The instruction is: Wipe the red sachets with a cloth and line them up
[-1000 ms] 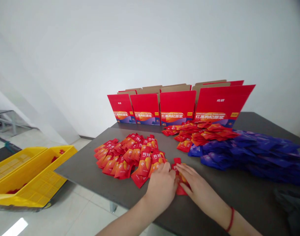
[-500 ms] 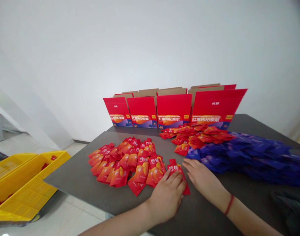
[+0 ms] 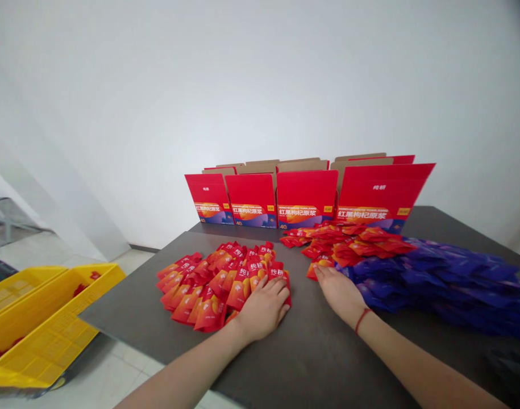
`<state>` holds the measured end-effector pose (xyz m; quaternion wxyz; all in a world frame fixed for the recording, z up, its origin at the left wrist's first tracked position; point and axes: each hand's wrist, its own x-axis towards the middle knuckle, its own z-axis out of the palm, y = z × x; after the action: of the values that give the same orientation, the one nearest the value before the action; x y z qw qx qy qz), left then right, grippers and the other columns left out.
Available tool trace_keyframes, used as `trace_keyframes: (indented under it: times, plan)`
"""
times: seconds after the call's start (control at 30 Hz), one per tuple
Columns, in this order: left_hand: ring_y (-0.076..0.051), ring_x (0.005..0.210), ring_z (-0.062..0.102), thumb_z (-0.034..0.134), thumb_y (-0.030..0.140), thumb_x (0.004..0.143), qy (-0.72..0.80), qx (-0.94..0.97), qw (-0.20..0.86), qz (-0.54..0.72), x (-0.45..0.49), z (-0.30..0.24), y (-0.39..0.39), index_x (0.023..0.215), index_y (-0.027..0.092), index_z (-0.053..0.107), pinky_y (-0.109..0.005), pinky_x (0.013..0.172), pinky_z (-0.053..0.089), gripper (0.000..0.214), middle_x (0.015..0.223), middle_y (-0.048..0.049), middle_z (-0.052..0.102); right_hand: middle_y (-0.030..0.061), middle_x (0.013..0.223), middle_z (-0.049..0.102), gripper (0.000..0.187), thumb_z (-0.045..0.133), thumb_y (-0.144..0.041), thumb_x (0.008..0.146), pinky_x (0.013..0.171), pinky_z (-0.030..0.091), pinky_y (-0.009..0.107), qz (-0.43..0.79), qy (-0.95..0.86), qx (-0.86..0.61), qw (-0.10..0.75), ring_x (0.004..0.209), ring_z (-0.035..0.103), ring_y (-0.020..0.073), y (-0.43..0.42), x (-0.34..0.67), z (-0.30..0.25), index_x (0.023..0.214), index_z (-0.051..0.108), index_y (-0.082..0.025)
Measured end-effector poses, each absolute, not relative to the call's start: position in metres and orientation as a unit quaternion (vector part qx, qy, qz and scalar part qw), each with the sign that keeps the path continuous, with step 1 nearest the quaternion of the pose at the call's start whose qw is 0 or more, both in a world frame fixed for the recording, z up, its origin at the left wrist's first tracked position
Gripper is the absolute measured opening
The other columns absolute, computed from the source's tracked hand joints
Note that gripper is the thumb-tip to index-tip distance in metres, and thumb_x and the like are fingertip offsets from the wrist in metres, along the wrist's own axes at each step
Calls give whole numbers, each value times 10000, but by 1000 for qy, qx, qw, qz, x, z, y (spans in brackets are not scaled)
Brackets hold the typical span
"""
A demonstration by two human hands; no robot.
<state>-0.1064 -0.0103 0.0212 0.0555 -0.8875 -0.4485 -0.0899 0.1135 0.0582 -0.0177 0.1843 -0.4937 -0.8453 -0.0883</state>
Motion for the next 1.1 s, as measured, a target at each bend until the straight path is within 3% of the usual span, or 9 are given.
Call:
trace_keyframes:
  times: [0.13, 0.27, 0.4, 0.63, 0.7, 0.8, 0.93, 1.0, 1.1]
  plan:
    - [-213, 1230, 461, 509, 287, 899, -441, -892, 50, -89, -111, 25, -5, 1111, 180, 531, -407, 1083, 315, 238, 1262, -88, 529, 112, 1221, 632, 327, 458, -155, 889, 996, 444, 396, -50, -867, -452, 204, 1130, 575, 193, 24, 117, -19, 1180, 606, -159]
    - [-218, 1213, 483, 533, 263, 865, -451, -885, 29, -112, -104, 33, -8, 1128, 169, 545, -412, 1100, 300, 280, 1237, -93, 567, 88, 1230, 638, 368, 456, -152, 867, 997, 459, 367, 1, -876, -426, 226, 1135, 582, 177, -7, 116, -20, 1202, 604, -183]
    - [-223, 1277, 439, 509, 239, 859, -438, -888, 5, -137, -81, 35, -22, 1276, 156, 473, -408, 1099, 317, 426, 1366, -121, 491, 110, 1292, 594, 431, 456, -147, 841, 1024, 437, 394, 49, -881, -405, 240, 1200, 536, 188, -19, 118, -18, 1257, 565, -173]
    - [-270, 1410, 228, 489, 545, 867, -426, -897, -34, -111, -58, 9, -53, 1469, 81, 203, -415, 1133, 264, 812, 1530, -173, 215, 112, 1361, 536, 576, 344, -47, 790, 1049, 415, 358, 74, -889, -376, 251, 1271, 462, 147, -24, 128, -23, 1338, 489, -151]
    - [-273, 1415, 210, 477, 615, 848, -427, -897, -29, -107, -59, 6, -56, 1478, 86, 182, -411, 1136, 256, 873, 1537, -167, 197, 100, 1379, 520, 579, 300, -47, 811, 1045, 420, 350, 56, -876, -400, 265, 1282, 448, 136, -22, 134, -22, 1355, 467, -155]
    - [-277, 1371, 314, 464, 571, 881, -426, -900, 7, -87, -58, 9, -50, 1432, 93, 303, -412, 1123, 269, 747, 1483, -167, 334, 92, 1394, 504, 563, 268, -58, 843, 1065, 396, 383, 14, -855, -439, 275, 1294, 434, 151, -6, 145, -9, 1362, 456, -169]
    - [-246, 1112, 574, 428, 227, 944, -399, -910, 106, -33, -45, 20, -31, 1240, 86, 517, -406, 1044, 351, 340, 1183, -146, 614, 127, 1308, 568, 447, 353, -92, 869, 1074, 368, 400, -55, -856, -454, 240, 1236, 490, 196, 33, 147, 18, 1273, 539, -133]
    - [-225, 934, 633, 392, 133, 937, -376, -917, 134, -7, -39, 26, -23, 1104, 84, 581, -375, 909, 443, 257, 1005, -123, 662, 145, 1275, 577, 380, 425, -142, 888, 1036, 397, 423, -92, -856, -459, 217, 1195, 515, 218, 54, 142, 27, 1247, 546, -121]
    - [-216, 821, 636, 403, 146, 938, -344, -928, 143, -19, -37, 37, -19, 1000, 97, 594, -341, 739, 479, 207, 906, -103, 660, 99, 1238, 570, 357, 543, -324, 887, 908, 474, 443, -142, -857, -462, 179, 1079, 566, 212, 79, 129, 31, 1210, 545, -174]
